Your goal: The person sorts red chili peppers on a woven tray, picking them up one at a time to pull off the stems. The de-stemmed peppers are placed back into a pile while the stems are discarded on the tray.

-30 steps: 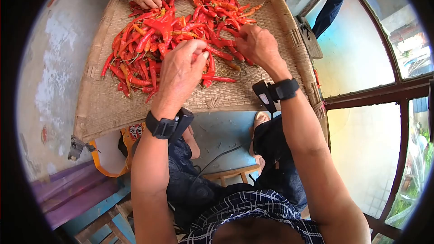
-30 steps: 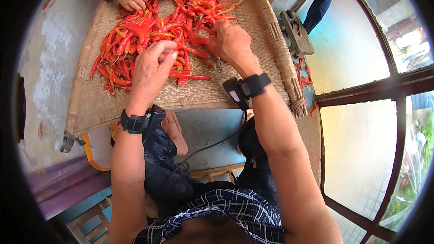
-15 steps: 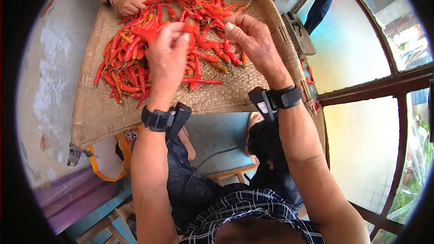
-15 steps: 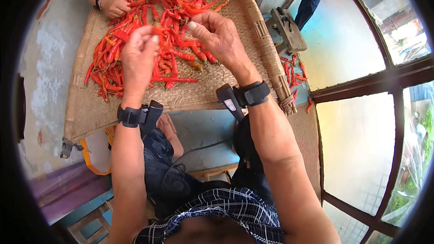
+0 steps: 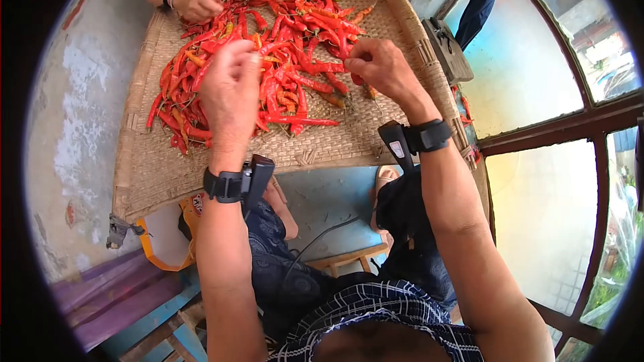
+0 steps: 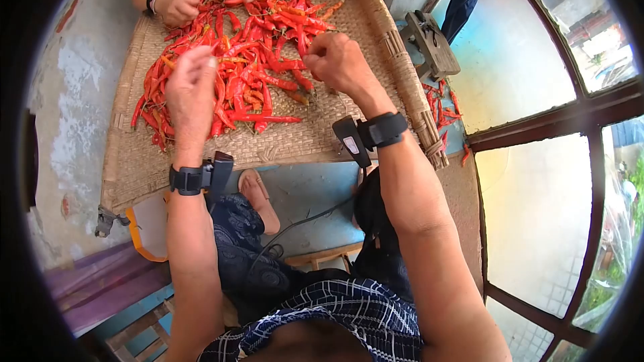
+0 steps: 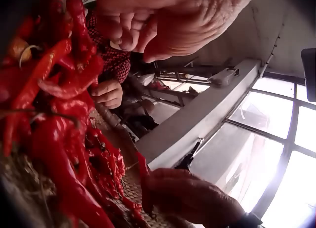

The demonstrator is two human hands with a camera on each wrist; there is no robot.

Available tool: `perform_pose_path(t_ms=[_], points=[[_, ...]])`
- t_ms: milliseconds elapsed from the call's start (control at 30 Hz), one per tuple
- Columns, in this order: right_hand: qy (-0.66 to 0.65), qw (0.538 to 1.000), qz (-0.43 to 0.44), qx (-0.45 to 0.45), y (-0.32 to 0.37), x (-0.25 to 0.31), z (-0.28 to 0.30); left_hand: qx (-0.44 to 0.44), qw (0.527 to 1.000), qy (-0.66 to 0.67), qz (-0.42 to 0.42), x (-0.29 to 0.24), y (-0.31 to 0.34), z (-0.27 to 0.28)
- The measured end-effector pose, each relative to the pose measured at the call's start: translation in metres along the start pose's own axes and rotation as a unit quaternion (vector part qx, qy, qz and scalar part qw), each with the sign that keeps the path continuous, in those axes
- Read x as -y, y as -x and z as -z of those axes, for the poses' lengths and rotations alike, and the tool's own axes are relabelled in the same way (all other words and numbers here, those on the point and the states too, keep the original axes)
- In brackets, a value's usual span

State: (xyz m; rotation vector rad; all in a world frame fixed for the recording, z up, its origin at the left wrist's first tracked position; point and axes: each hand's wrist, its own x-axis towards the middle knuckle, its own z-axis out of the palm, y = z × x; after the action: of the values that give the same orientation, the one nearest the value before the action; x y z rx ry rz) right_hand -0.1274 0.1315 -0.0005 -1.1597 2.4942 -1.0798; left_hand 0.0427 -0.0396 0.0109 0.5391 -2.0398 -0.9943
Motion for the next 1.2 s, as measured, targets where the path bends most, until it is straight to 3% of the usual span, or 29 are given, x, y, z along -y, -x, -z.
perform_pose_path(t_ms=[67, 100, 167, 200, 300, 333, 367, 433, 467, 500, 533, 567, 633, 767, 833, 900, 967, 1000, 1033, 1100, 1133, 1167, 1200], points=[[-0.19, 0.98, -0.044, 0.039, 0.005, 0.006, 0.004, 0.108, 0.99, 0.079, 0.051, -0.007, 0.008, -0.017], [-0.189, 0.98, -0.046, 0.04, 0.007, 0.008, 0.003, 0.156, 0.98, 0.097, 0.073, -0.009, 0.013, -0.027], [-0.435, 0.897, -0.052, 0.061, 0.011, 0.015, 0.001, 0.196, 0.972, 0.126, 0.043, -0.011, 0.023, -0.044], [-0.455, 0.886, -0.047, 0.071, 0.014, 0.019, 0.0, 0.19, 0.973, 0.13, 0.018, -0.012, 0.028, -0.053], [-0.462, 0.881, -0.029, 0.099, 0.012, 0.011, -0.005, 0.211, 0.974, 0.082, 0.016, -0.013, 0.03, -0.056], [-0.426, 0.901, -0.027, 0.078, 0.015, 0.015, 0.0, 0.203, 0.977, 0.067, 0.01, -0.019, 0.029, -0.053], [-0.467, 0.884, -0.035, 0.0, 0.01, 0.007, 0.003, 0.207, 0.976, 0.068, 0.011, -0.022, 0.028, -0.05], [-0.219, 0.973, -0.034, -0.057, 0.004, -0.007, 0.013, 0.229, 0.973, 0.026, 0.028, -0.02, 0.024, -0.035], [-0.219, 0.973, -0.036, -0.058, 0.005, -0.013, 0.011, 0.229, 0.973, -0.002, 0.013, -0.019, 0.024, -0.03], [-0.027, 0.998, -0.042, -0.026, 0.008, -0.014, 0.011, 0.232, 0.973, -0.001, 0.012, -0.019, 0.024, -0.025], [0.168, 0.985, -0.048, 0.007, 0.01, -0.015, 0.011, 0.236, 0.972, -0.019, 0.01, -0.018, 0.024, -0.021], [0.189, 0.981, -0.05, 0.016, 0.013, -0.025, 0.001, 0.239, 0.97, -0.036, 0.008, -0.018, 0.024, -0.015], [0.18, 0.981, 0.032, 0.064, 0.015, -0.032, -0.003, 0.272, 0.96, -0.064, 0.022, -0.015, 0.021, -0.003], [0.197, 0.975, 0.026, 0.099, 0.01, -0.039, -0.004, 0.295, 0.944, -0.137, -0.049, -0.001, 0.022, 0.009], [0.224, 0.969, 0.035, 0.098, 0.009, -0.034, 0.001, 0.218, 0.949, -0.203, -0.107, -0.002, 0.022, 0.006], [0.236, 0.967, 0.013, 0.095, 0.01, -0.032, 0.007, 0.212, 0.95, -0.214, -0.087, -0.008, 0.022, 0.002], [0.096, 0.992, 0.082, 0.028, 0.01, -0.03, 0.012, 0.213, 0.977, -0.034, -0.001, -0.013, 0.022, -0.005], [0.009, 0.995, -0.028, 0.09, 0.013, -0.009, 0.021, 0.22, 0.975, 0.0, 0.019, -0.012, 0.022, -0.01], [0.009, 0.995, -0.027, 0.093, 0.014, -0.004, 0.016, 0.218, 0.976, 0.0, 0.021, -0.012, 0.022, -0.016], [-0.11, 0.981, 0.153, 0.032, 0.015, 0.004, 0.006, 0.228, 0.967, 0.097, 0.059, -0.016, 0.022, -0.026], [-0.151, 0.975, 0.152, 0.061, 0.013, 0.01, -0.004, 0.235, 0.964, 0.109, 0.052, -0.019, 0.021, -0.029], [-0.158, 0.963, 0.213, 0.048, 0.013, 0.016, -0.012, 0.237, 0.964, 0.109, 0.052, -0.018, 0.02, -0.03], [-0.175, 0.965, 0.185, 0.064, 0.015, 0.023, -0.017, 0.204, 0.967, 0.136, 0.063, -0.017, 0.019, -0.032]])
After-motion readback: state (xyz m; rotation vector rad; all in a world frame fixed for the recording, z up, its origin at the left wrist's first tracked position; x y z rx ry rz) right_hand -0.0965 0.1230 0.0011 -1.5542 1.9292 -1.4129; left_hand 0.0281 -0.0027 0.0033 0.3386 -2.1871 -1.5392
